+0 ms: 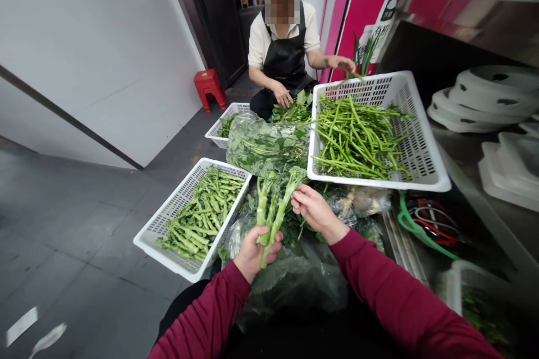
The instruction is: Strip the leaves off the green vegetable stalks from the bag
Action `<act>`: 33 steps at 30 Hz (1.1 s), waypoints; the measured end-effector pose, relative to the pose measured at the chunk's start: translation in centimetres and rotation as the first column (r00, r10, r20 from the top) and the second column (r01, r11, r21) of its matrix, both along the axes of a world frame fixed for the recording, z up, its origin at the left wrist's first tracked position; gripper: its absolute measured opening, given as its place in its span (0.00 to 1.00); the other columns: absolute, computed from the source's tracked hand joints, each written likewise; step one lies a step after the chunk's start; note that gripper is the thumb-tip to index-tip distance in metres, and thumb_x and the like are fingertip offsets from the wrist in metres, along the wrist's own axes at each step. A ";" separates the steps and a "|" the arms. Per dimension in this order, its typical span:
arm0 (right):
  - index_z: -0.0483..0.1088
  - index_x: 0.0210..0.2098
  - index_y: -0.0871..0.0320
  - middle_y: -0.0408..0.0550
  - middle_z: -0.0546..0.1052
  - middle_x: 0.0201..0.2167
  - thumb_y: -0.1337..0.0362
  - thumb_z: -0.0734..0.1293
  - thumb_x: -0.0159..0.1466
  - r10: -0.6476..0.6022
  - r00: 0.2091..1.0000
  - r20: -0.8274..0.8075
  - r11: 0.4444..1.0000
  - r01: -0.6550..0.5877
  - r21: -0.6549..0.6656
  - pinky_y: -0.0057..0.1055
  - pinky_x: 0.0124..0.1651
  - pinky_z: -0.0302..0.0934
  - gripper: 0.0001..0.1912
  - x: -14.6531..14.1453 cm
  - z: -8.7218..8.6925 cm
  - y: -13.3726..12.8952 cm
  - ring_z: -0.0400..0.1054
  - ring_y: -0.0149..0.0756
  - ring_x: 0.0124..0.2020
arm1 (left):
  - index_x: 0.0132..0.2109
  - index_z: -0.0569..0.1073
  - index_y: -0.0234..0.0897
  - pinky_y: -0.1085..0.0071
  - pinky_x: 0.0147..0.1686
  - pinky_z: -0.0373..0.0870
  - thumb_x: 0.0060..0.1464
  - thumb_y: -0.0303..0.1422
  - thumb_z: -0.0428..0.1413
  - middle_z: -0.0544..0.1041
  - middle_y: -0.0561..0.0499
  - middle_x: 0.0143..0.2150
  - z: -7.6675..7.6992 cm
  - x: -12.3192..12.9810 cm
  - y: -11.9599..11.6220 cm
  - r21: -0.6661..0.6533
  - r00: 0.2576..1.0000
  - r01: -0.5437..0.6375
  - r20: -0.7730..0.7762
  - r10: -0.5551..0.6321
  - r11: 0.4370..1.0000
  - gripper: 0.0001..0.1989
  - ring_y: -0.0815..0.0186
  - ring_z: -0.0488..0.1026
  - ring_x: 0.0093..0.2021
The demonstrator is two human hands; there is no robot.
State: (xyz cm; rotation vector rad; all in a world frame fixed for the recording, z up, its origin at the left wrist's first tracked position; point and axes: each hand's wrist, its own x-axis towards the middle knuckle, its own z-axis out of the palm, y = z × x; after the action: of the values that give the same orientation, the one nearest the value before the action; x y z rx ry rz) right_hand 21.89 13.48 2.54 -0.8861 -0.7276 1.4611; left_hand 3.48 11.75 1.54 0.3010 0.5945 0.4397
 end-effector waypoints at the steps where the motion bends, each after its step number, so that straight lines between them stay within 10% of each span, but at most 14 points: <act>1: 0.66 0.31 0.58 0.40 0.64 0.22 0.62 0.67 0.51 -0.008 0.999 -0.051 1.000 0.009 0.007 0.24 0.22 0.51 0.09 -0.2 0.0 -0.1 0.55 0.25 0.20 | 0.33 0.65 0.33 0.81 0.10 0.44 0.43 0.36 0.51 0.64 0.53 0.22 0.0 0.1 0.0 -0.004 1.000 0.009 -0.002 -0.009 1.000 0.11 0.76 0.58 0.16; 9: 0.63 0.24 0.61 0.44 0.66 0.20 0.73 0.60 0.48 -0.016 0.899 -0.437 0.914 -0.164 -0.372 0.21 0.16 0.46 0.03 -0.1 -1.0 0.1 0.49 0.22 0.15 | 0.36 0.64 0.34 0.80 0.08 0.51 0.43 0.33 0.52 0.70 0.50 0.24 0.2 0.7 -0.9 0.272 0.991 -0.050 -0.103 0.081 0.961 0.11 0.72 0.62 0.15; 15: 0.60 0.24 0.59 0.39 0.62 0.16 0.74 0.61 0.47 0.216 0.862 -0.458 0.840 -0.403 -0.364 0.18 0.14 0.38 0.06 -1.8 -1.4 -2.0 0.44 0.19 0.12 | 0.34 0.65 0.32 0.79 0.08 0.53 0.42 0.33 0.54 0.71 0.49 0.22 0.4 0.8 -1.0 0.379 0.977 -0.085 -0.152 0.152 0.922 0.11 0.71 0.63 0.14; 18: 0.59 0.22 0.59 0.38 0.62 0.15 0.74 0.60 0.45 0.298 0.906 -0.302 0.838 -0.400 -0.371 0.18 0.14 0.40 0.06 -1.5 -1.4 -2.4 0.46 0.20 0.12 | 0.35 0.65 0.32 0.79 0.09 0.54 0.42 0.33 0.54 0.71 0.50 0.22 0.6 0.8 -0.4 0.418 0.951 -0.139 -0.198 0.239 0.898 0.11 0.71 0.64 0.15; 23: 0.64 0.24 0.59 0.38 0.63 0.16 0.72 0.62 0.44 -0.073 0.986 0.148 0.964 0.108 -0.244 0.27 0.24 0.60 0.06 3.0 -0.2 -0.9 0.61 0.27 0.19 | 0.35 0.64 0.33 0.78 0.11 0.56 0.43 0.32 0.56 0.73 0.50 0.25 0.4 1.2 0.0 0.577 0.880 -0.138 -0.301 0.367 0.805 0.11 0.72 0.65 0.17; 28: 0.63 0.28 0.58 0.38 0.65 0.19 0.59 0.66 0.50 0.092 0.965 0.245 0.987 -0.055 -0.151 0.23 0.18 0.50 0.11 2.1 -0.2 -1.2 0.53 0.24 0.15 | 0.35 0.64 0.33 0.78 0.12 0.57 0.41 0.31 0.57 0.73 0.50 0.25 -0.1 1.9 -0.6 0.637 0.835 -0.032 -0.407 0.371 0.770 0.13 0.71 0.66 0.17; 31: 0.60 0.23 0.58 0.39 0.64 0.16 0.55 0.64 0.53 -0.064 0.851 0.522 0.987 0.132 -0.095 0.24 0.19 0.47 0.13 0.4 -1.0 -1.6 0.50 0.24 0.14 | 0.36 0.64 0.35 0.78 0.12 0.56 0.42 0.30 0.56 0.74 0.50 0.25 -0.5 2.3 -0.9 0.673 0.797 0.009 -0.451 0.401 0.739 0.12 0.71 0.66 0.17; 33: 0.61 0.21 0.58 0.41 0.65 0.16 0.56 0.62 0.56 -0.190 0.616 0.765 0.973 0.223 0.061 0.27 0.23 0.50 0.13 -0.1 -1.5 -2.0 0.54 0.27 0.17 | 0.35 0.64 0.36 0.78 0.12 0.56 0.41 0.28 0.56 0.74 0.51 0.25 -0.8 2.4 -1.0 0.692 0.745 0.022 -0.492 0.450 0.721 0.11 0.71 0.65 0.17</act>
State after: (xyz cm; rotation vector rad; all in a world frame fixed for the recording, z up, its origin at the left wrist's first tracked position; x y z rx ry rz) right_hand 21.78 11.51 1.01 -1.6115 -1.1730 0.8379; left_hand 5.91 10.76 0.76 1.1189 1.1524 0.8088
